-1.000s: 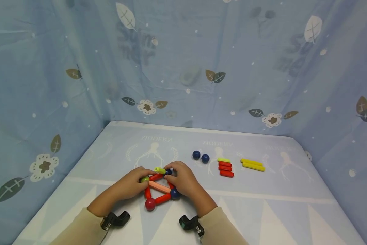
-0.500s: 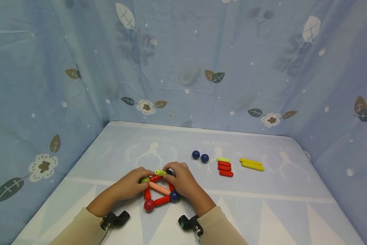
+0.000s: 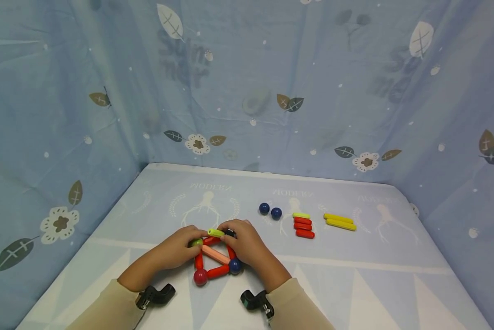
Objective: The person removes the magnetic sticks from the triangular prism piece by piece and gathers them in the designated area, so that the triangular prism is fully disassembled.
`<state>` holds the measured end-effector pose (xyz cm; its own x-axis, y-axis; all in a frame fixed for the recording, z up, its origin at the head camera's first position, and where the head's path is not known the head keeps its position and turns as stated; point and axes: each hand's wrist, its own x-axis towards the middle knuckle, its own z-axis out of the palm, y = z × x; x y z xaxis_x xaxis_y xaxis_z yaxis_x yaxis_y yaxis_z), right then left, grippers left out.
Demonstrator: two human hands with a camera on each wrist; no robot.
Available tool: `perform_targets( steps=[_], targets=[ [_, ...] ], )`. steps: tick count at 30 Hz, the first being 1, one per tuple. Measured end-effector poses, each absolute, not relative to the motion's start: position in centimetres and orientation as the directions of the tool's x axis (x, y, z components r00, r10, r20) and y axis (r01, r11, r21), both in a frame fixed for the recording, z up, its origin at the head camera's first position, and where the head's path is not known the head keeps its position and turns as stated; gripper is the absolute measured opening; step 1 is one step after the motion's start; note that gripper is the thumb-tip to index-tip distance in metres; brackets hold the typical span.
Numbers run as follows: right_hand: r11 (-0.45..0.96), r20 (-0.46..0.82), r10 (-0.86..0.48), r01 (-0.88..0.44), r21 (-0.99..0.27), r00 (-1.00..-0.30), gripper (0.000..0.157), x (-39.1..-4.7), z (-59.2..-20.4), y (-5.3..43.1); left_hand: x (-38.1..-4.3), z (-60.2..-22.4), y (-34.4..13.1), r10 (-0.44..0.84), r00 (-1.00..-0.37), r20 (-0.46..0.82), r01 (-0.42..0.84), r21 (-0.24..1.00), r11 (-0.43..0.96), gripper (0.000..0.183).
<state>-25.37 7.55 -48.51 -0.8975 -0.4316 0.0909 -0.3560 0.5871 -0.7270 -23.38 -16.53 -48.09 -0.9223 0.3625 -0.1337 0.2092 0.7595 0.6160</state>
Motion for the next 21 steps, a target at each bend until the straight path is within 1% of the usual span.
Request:
perform_targets(
  steps=[13, 21],
  targets=[
    [0.580, 0.150, -0.447, -0.414, -0.701, -0.882, 0.021, -25.39, -48.65, 7.46, -23.32, -47.62, -16.49, 0.356, -0.923, -0.148, 0.196, 0.616, 0.763, 0.040],
    [0.572, 0.152, -0.437, -0.404, -0.714, -0.887, 0.023, -25.44, -48.79, 7.52, -23.38, -47.80, -16.55, 0.366, -0.918, -0.150, 0.194, 0.636, 0.747, 0.041]
  ],
)
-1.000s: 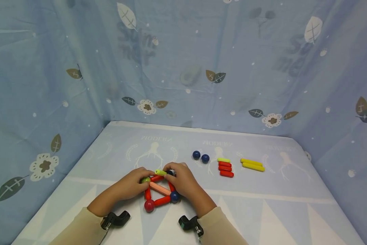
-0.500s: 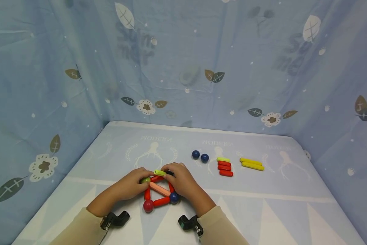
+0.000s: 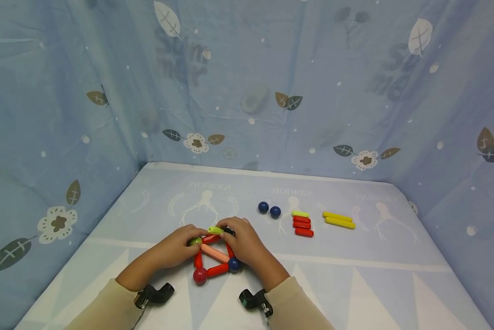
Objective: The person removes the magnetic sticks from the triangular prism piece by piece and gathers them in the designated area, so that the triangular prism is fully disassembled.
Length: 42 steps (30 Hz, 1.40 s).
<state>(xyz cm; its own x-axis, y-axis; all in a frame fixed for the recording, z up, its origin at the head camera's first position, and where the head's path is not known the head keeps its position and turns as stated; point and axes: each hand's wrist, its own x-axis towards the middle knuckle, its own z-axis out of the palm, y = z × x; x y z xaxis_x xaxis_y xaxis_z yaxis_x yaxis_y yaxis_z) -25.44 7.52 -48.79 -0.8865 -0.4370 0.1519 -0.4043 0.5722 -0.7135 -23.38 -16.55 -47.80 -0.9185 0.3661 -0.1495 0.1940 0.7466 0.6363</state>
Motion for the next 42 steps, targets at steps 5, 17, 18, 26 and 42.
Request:
perform_targets(
  steps=[5, 17, 18, 26, 42],
  targets=[
    [0.519, 0.134, -0.409, -0.351, -0.779, -0.903, 0.022, -25.3, -48.7, 7.8, -23.4, -47.9, -16.5, 0.371, -0.918, -0.138, 0.205, 0.637, 0.743, 0.042],
    [0.527, 0.125, -0.325, -0.289, -0.799, -0.937, 0.019, -25.5, -49.2, 8.8, -23.2, -47.8, -16.5, 0.347, -0.924, -0.160, 0.174, 0.634, 0.754, 0.040],
    [0.537, 0.123, -0.319, -0.286, -0.793, -0.940, 0.019, -25.6, -49.3, 9.0, -23.2, -47.8, -16.5, 0.344, -0.925, -0.164, 0.169, 0.634, 0.755, 0.040],
    [0.612, 0.075, -0.235, -0.208, -0.763, -0.969, 0.022, -25.6, -49.4, 11.0, -23.3, -47.6, -16.3, 0.336, -0.926, -0.171, 0.158, 0.634, 0.757, 0.041],
    [0.665, -0.042, -0.105, -0.039, -0.746, -0.994, 0.026, -24.4, -49.4, 16.1, -23.5, -48.0, -16.4, 0.302, -0.942, -0.148, 0.113, 0.707, 0.698, 0.015]
  ],
)
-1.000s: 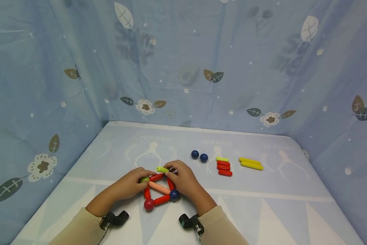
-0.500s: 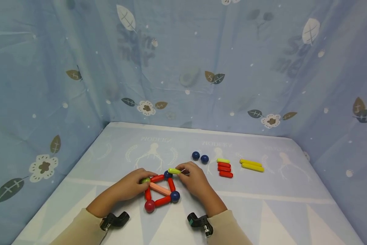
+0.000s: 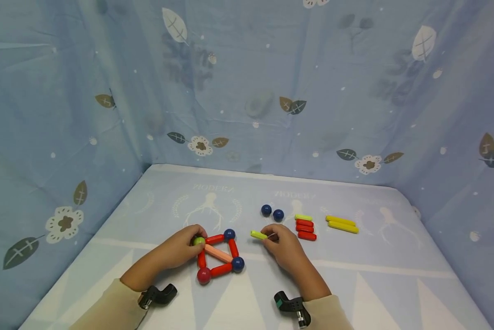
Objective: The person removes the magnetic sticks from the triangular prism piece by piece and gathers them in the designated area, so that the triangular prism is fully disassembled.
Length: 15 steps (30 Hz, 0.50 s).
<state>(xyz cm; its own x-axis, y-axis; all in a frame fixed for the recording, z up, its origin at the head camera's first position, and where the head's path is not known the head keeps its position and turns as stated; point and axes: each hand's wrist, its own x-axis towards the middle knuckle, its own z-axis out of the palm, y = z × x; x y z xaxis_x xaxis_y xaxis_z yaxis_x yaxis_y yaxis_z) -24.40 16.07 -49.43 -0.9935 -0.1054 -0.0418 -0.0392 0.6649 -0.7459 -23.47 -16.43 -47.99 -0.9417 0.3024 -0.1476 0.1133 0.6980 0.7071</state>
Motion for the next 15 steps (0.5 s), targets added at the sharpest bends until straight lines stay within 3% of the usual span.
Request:
perform_targets(
  steps=[15],
  targets=[
    [0.699, -0.057, -0.070, -0.008, -0.715, -0.996, 0.024, -22.7, -49.3, 20.6, -23.4, -47.8, -16.3, 0.260, -0.955, -0.144, 0.086, 0.704, 0.705, 0.010]
  ],
)
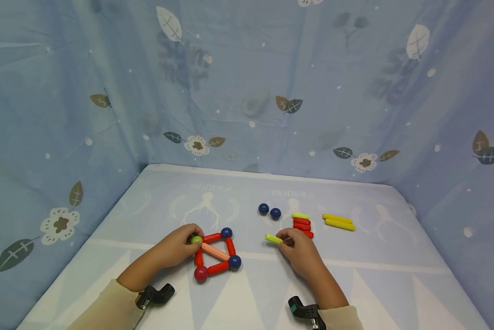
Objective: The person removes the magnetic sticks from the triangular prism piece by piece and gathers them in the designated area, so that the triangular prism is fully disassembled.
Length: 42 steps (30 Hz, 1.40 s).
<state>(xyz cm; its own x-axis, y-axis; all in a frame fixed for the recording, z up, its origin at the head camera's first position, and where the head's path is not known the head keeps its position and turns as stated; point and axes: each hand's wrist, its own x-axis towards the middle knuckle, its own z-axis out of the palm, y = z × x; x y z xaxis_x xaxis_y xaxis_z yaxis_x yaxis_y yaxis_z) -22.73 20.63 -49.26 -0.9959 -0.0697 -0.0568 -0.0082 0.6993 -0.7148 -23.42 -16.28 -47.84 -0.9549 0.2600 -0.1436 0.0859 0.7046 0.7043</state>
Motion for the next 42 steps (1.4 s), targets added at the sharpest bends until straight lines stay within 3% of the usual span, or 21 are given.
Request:
perform_targets(
  steps=[18, 26, 42],
  targets=[
    [0.780, -0.073, 0.001, 0.047, -0.624, -0.997, 0.029, -22.2, -49.0, 25.7, -23.6, -48.0, -16.2, 0.265, -0.952, -0.152, 0.084, 0.705, 0.704, 0.010],
    [0.770, -0.121, 0.087, 0.144, -0.622, -0.989, 0.030, -22.4, -49.0, 27.1, -23.6, -48.1, -16.5, 0.259, -0.958, -0.125, 0.096, 0.708, 0.700, 0.009],
    [0.758, -0.114, 0.123, 0.167, -0.630, -0.986, 0.029, -22.3, -49.0, 27.8, -23.7, -48.2, -16.4, 0.261, -0.958, -0.121, 0.105, 0.699, 0.708, 0.008]
  ],
)
